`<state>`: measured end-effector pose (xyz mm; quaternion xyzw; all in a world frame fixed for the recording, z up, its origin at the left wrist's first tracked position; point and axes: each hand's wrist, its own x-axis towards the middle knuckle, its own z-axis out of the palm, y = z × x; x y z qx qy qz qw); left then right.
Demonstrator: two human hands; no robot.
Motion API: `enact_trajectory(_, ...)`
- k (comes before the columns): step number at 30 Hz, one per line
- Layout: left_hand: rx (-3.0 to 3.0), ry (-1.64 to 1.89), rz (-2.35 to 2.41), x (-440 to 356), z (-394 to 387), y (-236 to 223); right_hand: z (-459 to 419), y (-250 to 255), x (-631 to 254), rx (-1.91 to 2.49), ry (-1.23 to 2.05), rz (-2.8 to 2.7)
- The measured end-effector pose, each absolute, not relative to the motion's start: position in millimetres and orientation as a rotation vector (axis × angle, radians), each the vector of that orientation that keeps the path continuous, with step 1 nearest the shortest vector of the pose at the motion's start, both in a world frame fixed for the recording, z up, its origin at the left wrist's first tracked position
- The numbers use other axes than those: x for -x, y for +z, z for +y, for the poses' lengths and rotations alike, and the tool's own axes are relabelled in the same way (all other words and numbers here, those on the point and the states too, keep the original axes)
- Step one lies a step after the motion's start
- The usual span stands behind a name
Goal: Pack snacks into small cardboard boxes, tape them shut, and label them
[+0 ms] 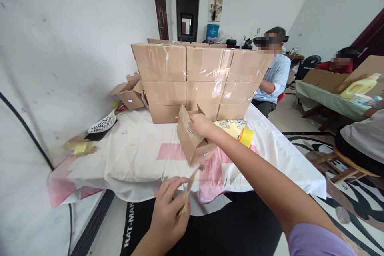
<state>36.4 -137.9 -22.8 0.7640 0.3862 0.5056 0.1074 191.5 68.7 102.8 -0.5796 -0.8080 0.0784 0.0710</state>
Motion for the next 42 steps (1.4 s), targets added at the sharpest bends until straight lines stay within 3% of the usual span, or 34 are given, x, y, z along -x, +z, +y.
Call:
enact_trajectory(7,-0.982,1.393,1.208,7,-124,-42,48,117,-178,1.607,0.284,-2.401)
enact_trajectory(12,-0.920,1.579,1.235,38,-110,-19,-26,119,-139,1.147,-0.026,-2.439)
enact_trajectory(15,-0.966,1.635,1.297,50,-114,-6,-62,102,-118,1.051,0.211,-2.512)
enact_trajectory(20,-0.582,1.607,1.078,62,-118,1,-71,62,-94,0.939,0.901,-2.378)
enact_trajectory(23,-0.478,1.510,1.005,65,-118,-2,-71,44,-86,0.772,0.949,-2.338)
enact_trajectory(28,-0.677,1.242,1.072,66,-117,-9,-74,27,-80,0.631,0.916,-2.343)
enact_trajectory(33,-1.343,1.398,1.648,83,-114,-19,-75,15,-78,1.015,0.969,-2.174)
enact_trajectory(37,-1.772,1.185,1.348,106,-115,-33,-76,8,-77,1.157,1.124,-2.025)
enact_trajectory(42,-1.769,0.925,1.355,110,-123,-35,-73,4,-78,1.211,1.227,-1.827)
